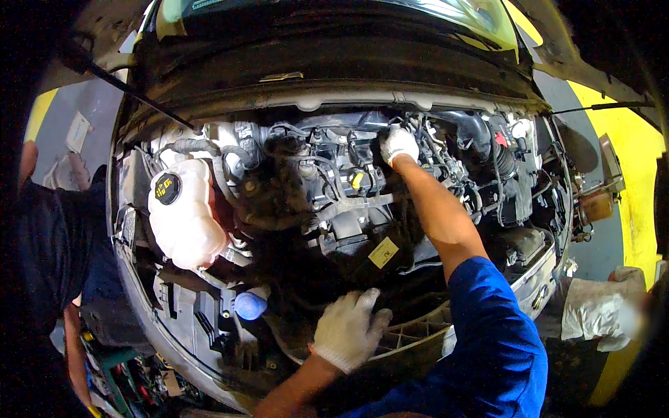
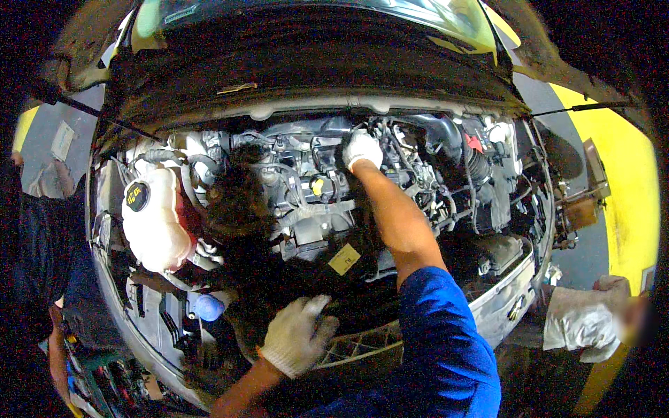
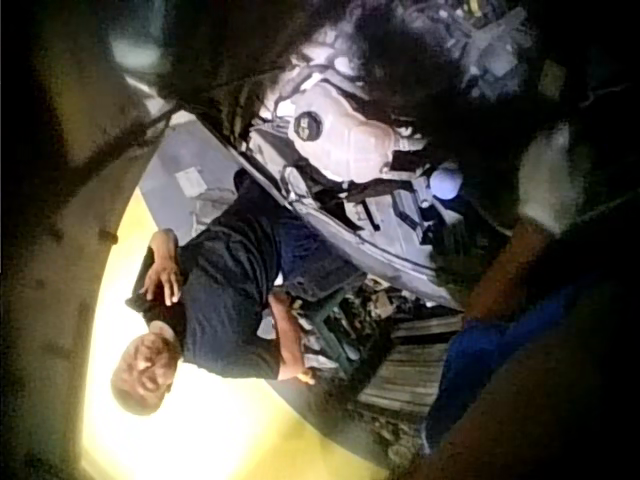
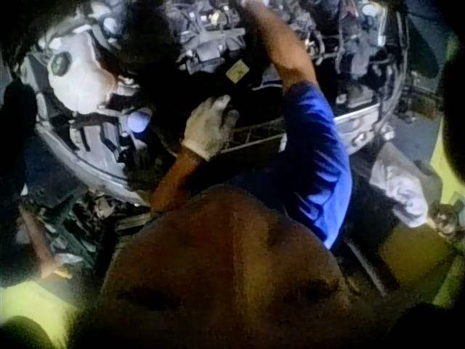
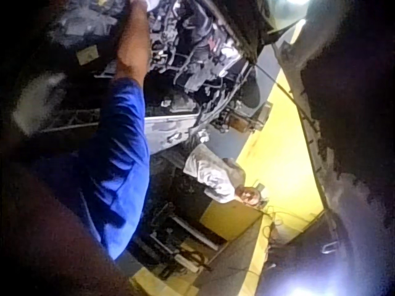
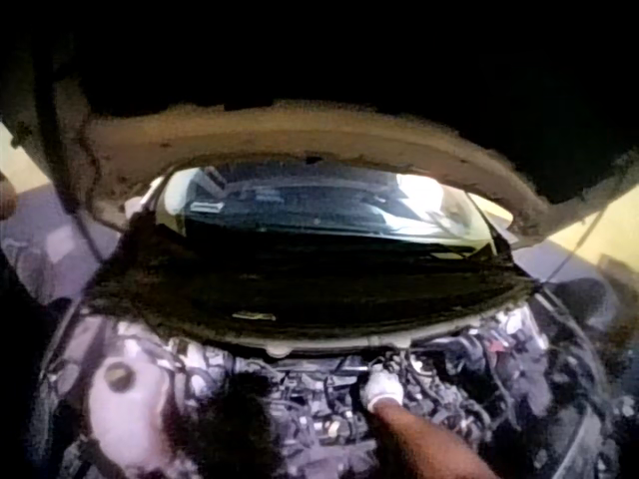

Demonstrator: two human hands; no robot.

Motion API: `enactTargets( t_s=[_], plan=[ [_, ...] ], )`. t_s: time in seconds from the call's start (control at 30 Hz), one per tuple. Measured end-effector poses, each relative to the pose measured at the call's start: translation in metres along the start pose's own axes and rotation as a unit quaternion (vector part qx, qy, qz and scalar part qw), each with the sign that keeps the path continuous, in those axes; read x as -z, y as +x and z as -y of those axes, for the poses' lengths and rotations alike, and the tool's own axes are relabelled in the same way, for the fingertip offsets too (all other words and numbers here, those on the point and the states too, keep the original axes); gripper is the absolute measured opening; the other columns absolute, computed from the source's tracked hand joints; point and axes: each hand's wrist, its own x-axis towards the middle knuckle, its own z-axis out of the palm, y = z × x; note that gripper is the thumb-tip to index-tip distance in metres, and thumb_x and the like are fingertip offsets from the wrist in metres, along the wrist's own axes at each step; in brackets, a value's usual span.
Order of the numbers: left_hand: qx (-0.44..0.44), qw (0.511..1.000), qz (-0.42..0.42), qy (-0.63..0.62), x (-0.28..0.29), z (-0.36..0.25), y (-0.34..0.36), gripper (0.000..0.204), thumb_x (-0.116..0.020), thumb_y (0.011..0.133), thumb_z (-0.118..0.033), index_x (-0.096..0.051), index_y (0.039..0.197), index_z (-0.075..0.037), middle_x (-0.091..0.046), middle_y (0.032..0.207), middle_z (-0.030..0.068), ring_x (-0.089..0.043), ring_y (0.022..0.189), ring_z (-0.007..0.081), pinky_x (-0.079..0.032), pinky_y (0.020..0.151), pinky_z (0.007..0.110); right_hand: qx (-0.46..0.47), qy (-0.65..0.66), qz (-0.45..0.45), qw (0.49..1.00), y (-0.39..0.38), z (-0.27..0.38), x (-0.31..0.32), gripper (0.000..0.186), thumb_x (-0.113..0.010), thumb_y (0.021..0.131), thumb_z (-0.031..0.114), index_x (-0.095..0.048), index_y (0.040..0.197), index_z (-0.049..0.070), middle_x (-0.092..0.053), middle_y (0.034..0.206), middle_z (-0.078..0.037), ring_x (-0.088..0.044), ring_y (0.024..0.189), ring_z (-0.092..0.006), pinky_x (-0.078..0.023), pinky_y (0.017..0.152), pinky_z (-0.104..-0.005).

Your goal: The person uses a ratchet to loosen bolts on an engine and then uses their hands to disconnect electrical connectors and hoses from the engine block.

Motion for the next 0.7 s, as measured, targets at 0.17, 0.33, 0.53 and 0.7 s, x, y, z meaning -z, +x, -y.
enactTargets(
  t_s=[0.17, 0.33, 0.53, 0.7],
  plan=[
    [0.003, 1.000, 0.000, 0.004, -0.001, 0.001, 0.000, 0.045, -0.066, 0.096, -0.034, -0.059, 0.131, -0.007, -0.065, 0.109, 0.0216, -0.064, 0.098, 0.0438, -0.053, 0.084, 0.053, 0.010, -0.002, 0.006, 1.000, 0.004, -0.003, -0.007, 0.047, -0.061, 0.095, 0.046, -0.066, 0.118, 0.004, -0.073, 0.114, -0.024, -0.069, 0.109, -0.0399, -0.055, 0.096, -0.0481],
    [0.005, 1.000, 0.005, 0.006, -0.002, -0.001, 0.002, 0.043, -0.065, 0.096, -0.033, -0.060, 0.129, -0.006, -0.064, 0.106, 0.0213, -0.064, 0.097, 0.0435, -0.052, 0.083, 0.052, 0.010, -0.021, -0.030, 0.999, 0.003, -0.005, -0.007, 0.044, -0.064, 0.093, 0.039, -0.064, 0.120, 0.004, -0.072, 0.116, -0.023, -0.069, 0.111, -0.0398, -0.055, 0.096, -0.0481],
    [0.016, 1.000, 0.012, 0.008, -0.001, -0.001, 0.000, 0.041, -0.065, 0.097, -0.033, -0.062, 0.128, -0.006, -0.064, 0.104, 0.0215, -0.063, 0.095, 0.0435, -0.052, 0.082, 0.052, -0.011, -0.060, 0.075, 0.995, -0.011, 0.018, 0.034, 0.042, -0.058, 0.095, 0.026, -0.063, 0.130, 0.004, -0.065, 0.136, -0.019, -0.066, 0.122, -0.0326, -0.054, 0.103, -0.0429],
    [-0.013, 1.000, -0.016, -0.006, 0.001, 0.000, -0.002, 0.042, -0.065, 0.097, -0.033, -0.063, 0.129, -0.006, -0.065, 0.103, 0.0223, -0.063, 0.094, 0.0436, -0.052, 0.080, 0.052, 0.161, -0.129, 0.128, 0.970, -0.077, 0.045, 0.133, 0.038, -0.058, 0.095, 0.031, -0.074, 0.116, 0.004, -0.069, 0.127, -0.023, -0.069, 0.112, -0.0371, -0.056, 0.096, -0.0442]
  ],
)
